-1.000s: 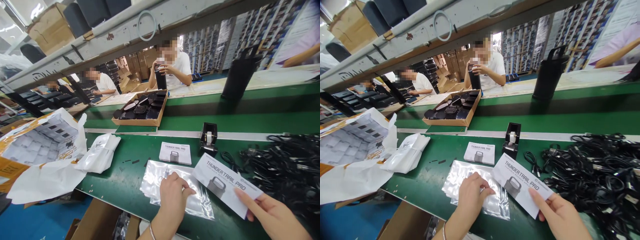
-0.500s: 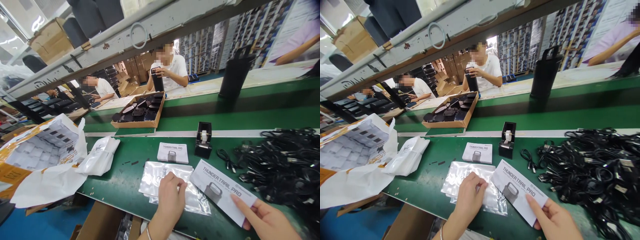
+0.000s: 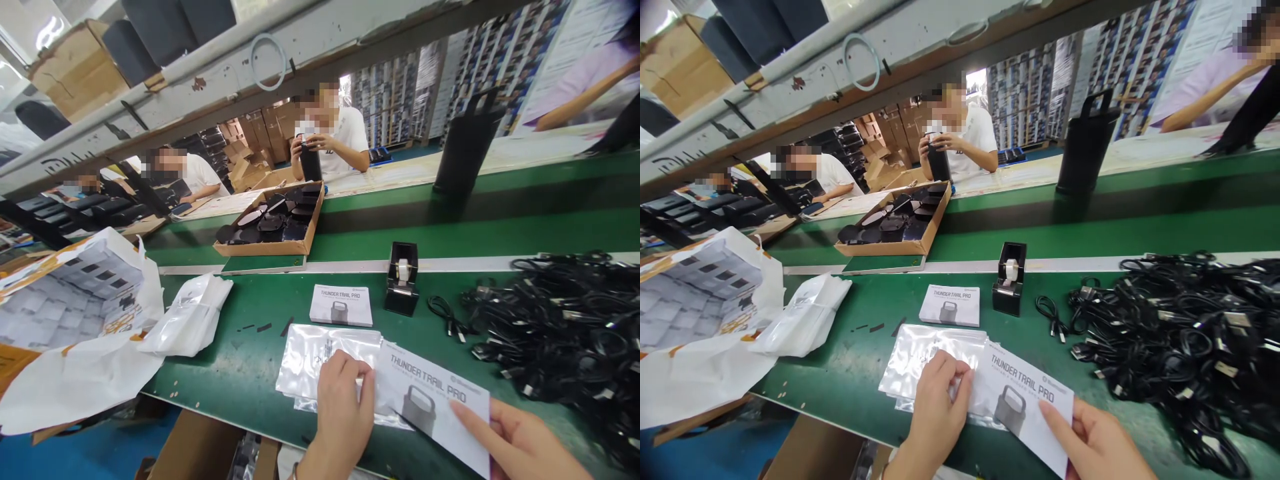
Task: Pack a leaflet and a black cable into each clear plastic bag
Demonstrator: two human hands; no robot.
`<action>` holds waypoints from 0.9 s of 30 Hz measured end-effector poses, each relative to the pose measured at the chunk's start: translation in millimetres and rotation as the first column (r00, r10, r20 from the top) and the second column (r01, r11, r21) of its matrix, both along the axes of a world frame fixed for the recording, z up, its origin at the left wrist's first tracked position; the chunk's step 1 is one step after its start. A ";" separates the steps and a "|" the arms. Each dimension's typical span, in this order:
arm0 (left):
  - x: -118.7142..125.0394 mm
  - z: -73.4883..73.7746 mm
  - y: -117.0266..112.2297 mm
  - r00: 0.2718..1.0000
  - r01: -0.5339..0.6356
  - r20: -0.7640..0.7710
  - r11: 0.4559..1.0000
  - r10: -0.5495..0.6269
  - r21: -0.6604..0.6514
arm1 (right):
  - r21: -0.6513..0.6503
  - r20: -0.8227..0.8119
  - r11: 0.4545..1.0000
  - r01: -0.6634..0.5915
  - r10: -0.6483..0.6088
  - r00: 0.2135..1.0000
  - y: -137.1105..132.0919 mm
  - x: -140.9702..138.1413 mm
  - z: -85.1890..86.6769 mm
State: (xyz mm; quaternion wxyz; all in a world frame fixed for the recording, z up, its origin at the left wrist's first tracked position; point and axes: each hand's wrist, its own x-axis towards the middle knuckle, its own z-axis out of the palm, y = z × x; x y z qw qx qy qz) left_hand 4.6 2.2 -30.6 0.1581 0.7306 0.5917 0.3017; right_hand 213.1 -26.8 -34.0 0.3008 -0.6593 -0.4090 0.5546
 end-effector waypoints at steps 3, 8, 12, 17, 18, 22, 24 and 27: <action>0.0 -0.1 -3.5 0.998 0.032 0.049 0.999 -0.033 0.007 | -0.013 -0.045 0.993 -0.119 0.118 0.992 5.0 -3.9 -0.8; 0.7 2.6 -8.5 0.985 0.125 0.120 0.992 -0.125 0.000 | 0.030 -0.112 0.969 -0.245 0.246 0.963 18.4 -10.0 19.7; 0.6 6.3 -8.6 0.967 0.170 0.196 0.985 -0.163 -0.020 | 0.076 -0.329 0.956 -0.284 0.293 0.898 30.4 -14.9 36.5; 3.6 12.1 -6.2 0.923 0.216 0.338 0.975 -0.185 -0.055 | 0.095 0.024 0.925 -0.369 0.368 0.929 40.3 -45.4 22.6; 4.5 12.9 -5.6 0.915 0.229 0.354 0.971 -0.192 -0.064 | 0.111 0.129 0.917 -0.384 0.370 0.920 41.6 -52.6 20.1; 6.0 14.0 -2.9 0.931 0.213 0.326 0.968 -0.162 -0.129 | 0.196 0.382 0.904 -0.380 0.286 0.879 49.2 -56.7 25.0; 5.3 12.5 -1.7 0.958 0.182 0.249 0.971 -0.140 -0.153 | 0.235 0.628 0.921 -0.310 0.099 0.772 56.3 -39.6 30.3; 4.1 7.8 0.1 0.982 0.170 0.105 0.973 -0.155 -0.157 | 0.267 0.945 0.908 -0.324 -0.181 0.272 65.3 -6.0 29.8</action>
